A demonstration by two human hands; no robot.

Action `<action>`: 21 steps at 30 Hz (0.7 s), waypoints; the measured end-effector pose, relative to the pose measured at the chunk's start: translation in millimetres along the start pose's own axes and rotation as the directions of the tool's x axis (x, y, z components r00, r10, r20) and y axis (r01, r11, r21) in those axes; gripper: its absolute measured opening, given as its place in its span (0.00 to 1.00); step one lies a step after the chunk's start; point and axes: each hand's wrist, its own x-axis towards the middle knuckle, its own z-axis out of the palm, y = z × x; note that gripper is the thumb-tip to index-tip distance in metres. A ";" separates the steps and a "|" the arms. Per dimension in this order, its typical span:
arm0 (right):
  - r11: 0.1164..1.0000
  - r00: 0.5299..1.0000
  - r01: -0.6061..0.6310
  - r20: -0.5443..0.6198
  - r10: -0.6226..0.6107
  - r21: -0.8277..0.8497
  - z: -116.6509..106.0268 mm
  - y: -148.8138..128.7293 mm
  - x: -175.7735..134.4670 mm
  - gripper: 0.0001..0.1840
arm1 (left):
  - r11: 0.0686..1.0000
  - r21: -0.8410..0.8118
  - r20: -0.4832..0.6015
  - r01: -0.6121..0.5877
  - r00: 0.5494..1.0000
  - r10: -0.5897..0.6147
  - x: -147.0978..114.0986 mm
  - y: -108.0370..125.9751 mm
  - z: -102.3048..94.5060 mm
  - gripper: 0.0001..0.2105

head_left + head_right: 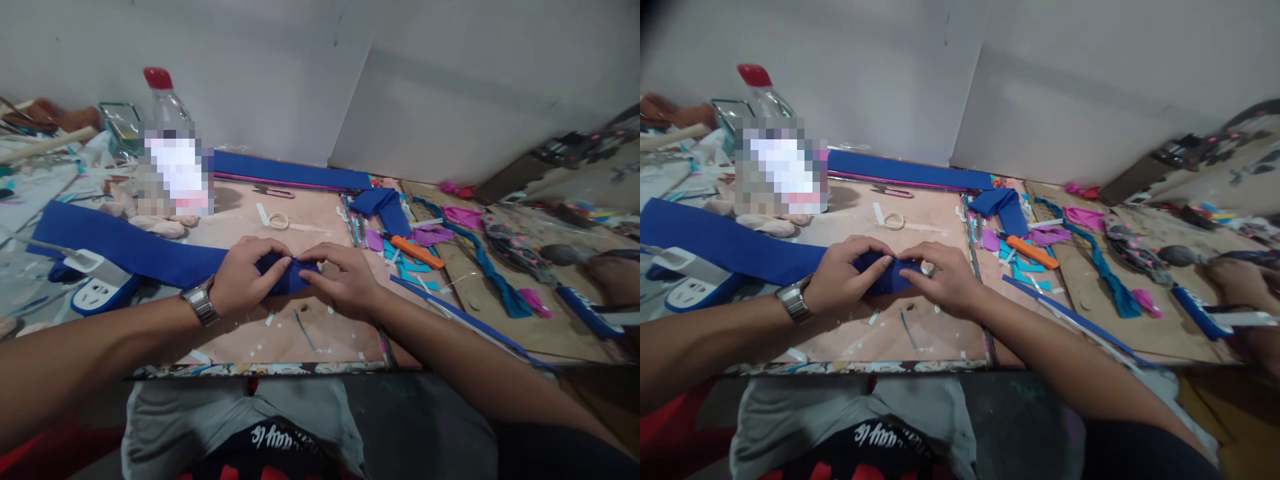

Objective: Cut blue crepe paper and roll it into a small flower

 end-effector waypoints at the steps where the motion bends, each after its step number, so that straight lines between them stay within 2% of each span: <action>1: 1.000 1.000 -0.006 0.015 0.007 -0.010 -0.3 -0.4 2.8 0.12 | 1.000 -0.011 -0.007 0.016 1.000 -0.016 0.6 0.0 -0.5 0.08; 6: 0.999 0.999 -0.034 0.002 0.034 -0.018 5.6 -2.5 20.3 0.15 | 0.987 -0.111 -0.011 0.119 0.993 -0.121 5.0 -3.8 -2.1 0.07; 10: 1.000 1.000 0.005 0.006 -0.005 -0.016 11.9 -6.2 29.6 0.15 | 0.970 -0.181 -0.034 0.162 0.985 -0.171 6.8 -9.2 -1.3 0.07; 15: 0.997 0.997 0.080 0.006 -0.079 -0.021 13.4 -2.5 28.6 0.14 | 0.958 -0.228 -0.041 0.172 0.982 -0.186 8.1 -11.4 -1.0 0.07; 21: 0.994 0.994 0.108 0.003 -0.108 -0.004 15.0 6.3 19.4 0.11 | 0.963 -0.198 -0.004 0.183 0.982 -0.187 7.0 -11.7 -0.1 0.06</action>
